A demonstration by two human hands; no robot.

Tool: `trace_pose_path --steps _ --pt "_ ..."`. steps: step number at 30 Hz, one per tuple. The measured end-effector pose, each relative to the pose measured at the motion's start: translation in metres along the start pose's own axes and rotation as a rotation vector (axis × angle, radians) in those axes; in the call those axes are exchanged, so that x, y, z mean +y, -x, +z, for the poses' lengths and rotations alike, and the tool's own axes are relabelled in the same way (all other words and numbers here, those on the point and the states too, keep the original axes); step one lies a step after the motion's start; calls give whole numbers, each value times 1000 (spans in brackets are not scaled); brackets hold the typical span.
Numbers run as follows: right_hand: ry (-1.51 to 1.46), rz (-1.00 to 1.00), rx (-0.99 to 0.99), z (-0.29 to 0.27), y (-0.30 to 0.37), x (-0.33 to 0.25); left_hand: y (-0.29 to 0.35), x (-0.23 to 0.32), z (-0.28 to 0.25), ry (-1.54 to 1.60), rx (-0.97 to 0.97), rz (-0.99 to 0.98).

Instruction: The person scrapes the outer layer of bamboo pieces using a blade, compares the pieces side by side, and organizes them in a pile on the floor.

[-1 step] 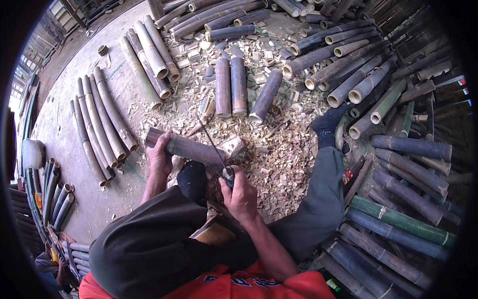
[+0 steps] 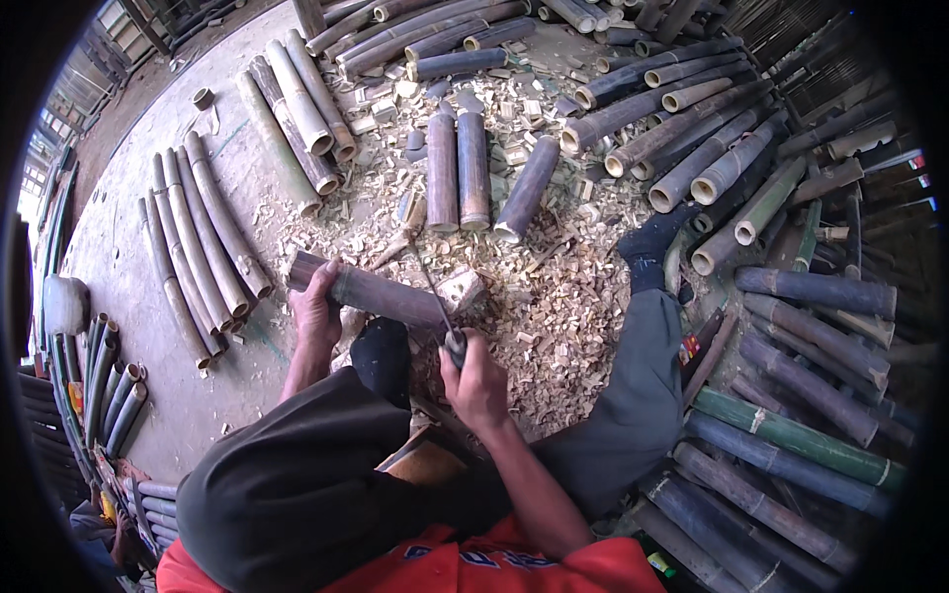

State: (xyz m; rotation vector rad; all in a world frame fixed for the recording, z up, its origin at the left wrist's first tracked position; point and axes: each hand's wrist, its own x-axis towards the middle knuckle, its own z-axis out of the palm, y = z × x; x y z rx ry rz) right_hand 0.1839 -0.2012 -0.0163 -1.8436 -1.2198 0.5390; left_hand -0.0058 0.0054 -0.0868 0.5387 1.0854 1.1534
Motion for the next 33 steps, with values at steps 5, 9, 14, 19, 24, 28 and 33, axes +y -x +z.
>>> trace_pose_path --steps 5,9,14,19,24,28,33 --pt "327 295 -265 -2 -15 -5 -7 1 10 -13 -29 64" --pt "113 111 -109 -8 -11 -14 -5 8 2 63 -190 -12" --pt "255 238 -202 -5 -16 -13 -5 10 0 94 -296 -28" --pt "308 225 -229 -10 -12 -10 -8 14 -3 19 -361 -44" --pt "146 -57 24 -7 -4 -5 -2 23 -12 -103 -368 -24" --pt "579 453 -413 -3 -20 7 0 24 -1 -109 -292 -80" --pt "204 172 -173 -19 -11 -7 3 15 14 17 -57 -42"
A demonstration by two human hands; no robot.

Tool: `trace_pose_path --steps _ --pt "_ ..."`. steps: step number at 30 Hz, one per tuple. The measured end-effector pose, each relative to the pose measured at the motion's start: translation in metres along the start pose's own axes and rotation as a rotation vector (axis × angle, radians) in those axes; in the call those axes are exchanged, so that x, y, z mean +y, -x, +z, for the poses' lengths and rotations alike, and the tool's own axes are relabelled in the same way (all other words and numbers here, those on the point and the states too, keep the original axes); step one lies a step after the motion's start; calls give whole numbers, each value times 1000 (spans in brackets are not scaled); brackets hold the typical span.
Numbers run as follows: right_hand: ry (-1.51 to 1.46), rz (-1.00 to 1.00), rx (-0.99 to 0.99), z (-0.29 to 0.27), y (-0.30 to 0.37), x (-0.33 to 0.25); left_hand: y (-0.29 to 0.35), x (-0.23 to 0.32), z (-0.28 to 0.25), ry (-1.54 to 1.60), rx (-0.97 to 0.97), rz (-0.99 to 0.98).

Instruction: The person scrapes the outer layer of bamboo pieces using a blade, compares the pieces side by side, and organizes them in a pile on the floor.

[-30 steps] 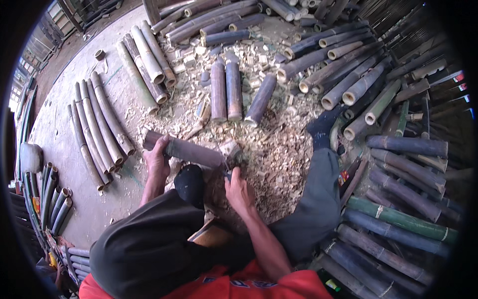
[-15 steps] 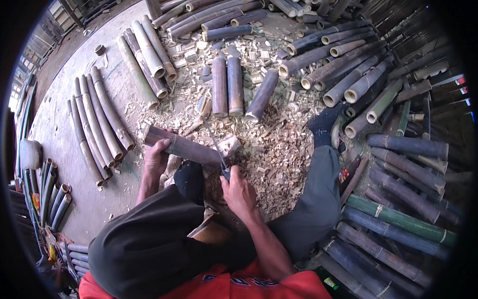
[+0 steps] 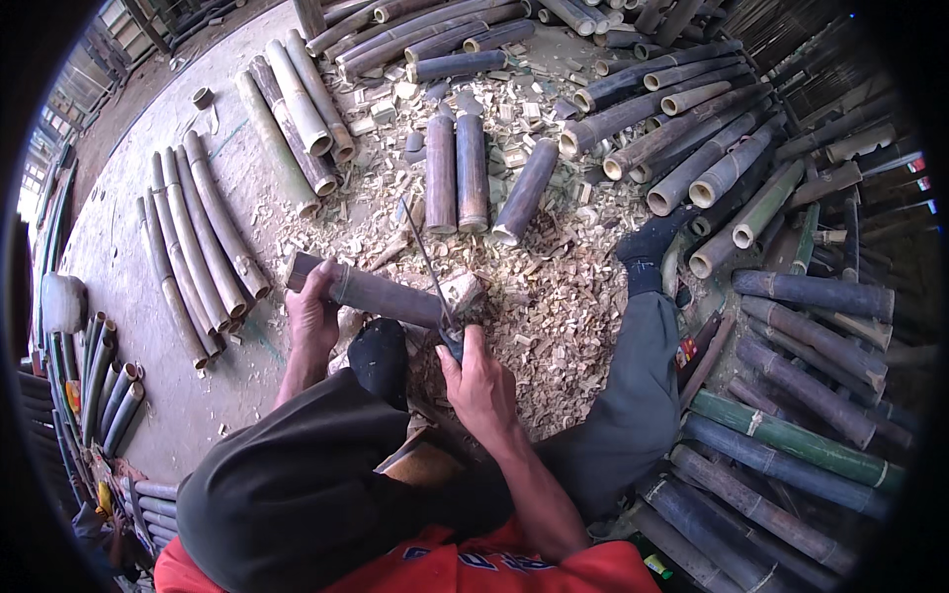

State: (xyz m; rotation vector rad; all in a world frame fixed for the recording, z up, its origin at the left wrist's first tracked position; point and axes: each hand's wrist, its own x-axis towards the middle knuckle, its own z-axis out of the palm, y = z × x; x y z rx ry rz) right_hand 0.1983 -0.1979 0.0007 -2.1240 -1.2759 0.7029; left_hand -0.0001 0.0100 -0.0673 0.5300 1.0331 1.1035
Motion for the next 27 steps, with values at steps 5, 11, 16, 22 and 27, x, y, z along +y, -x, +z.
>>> trace_pose_path --steps 5,11,16,22,27 --pt "52 -9 4 19 -9 5 -2 -1 1 -29 -9 36" --pt "107 93 -84 7 -7 23 -12 3 2 -66 -185 56" --pt "-166 -160 213 14 7 13 -11 15 -10 -211 -200 -76" --pt "145 106 -89 21 -12 13 -3 4 6 11 -55 12" --pt "-155 -82 79 -5 -3 -33 -5 -2 6 -150 57 61"
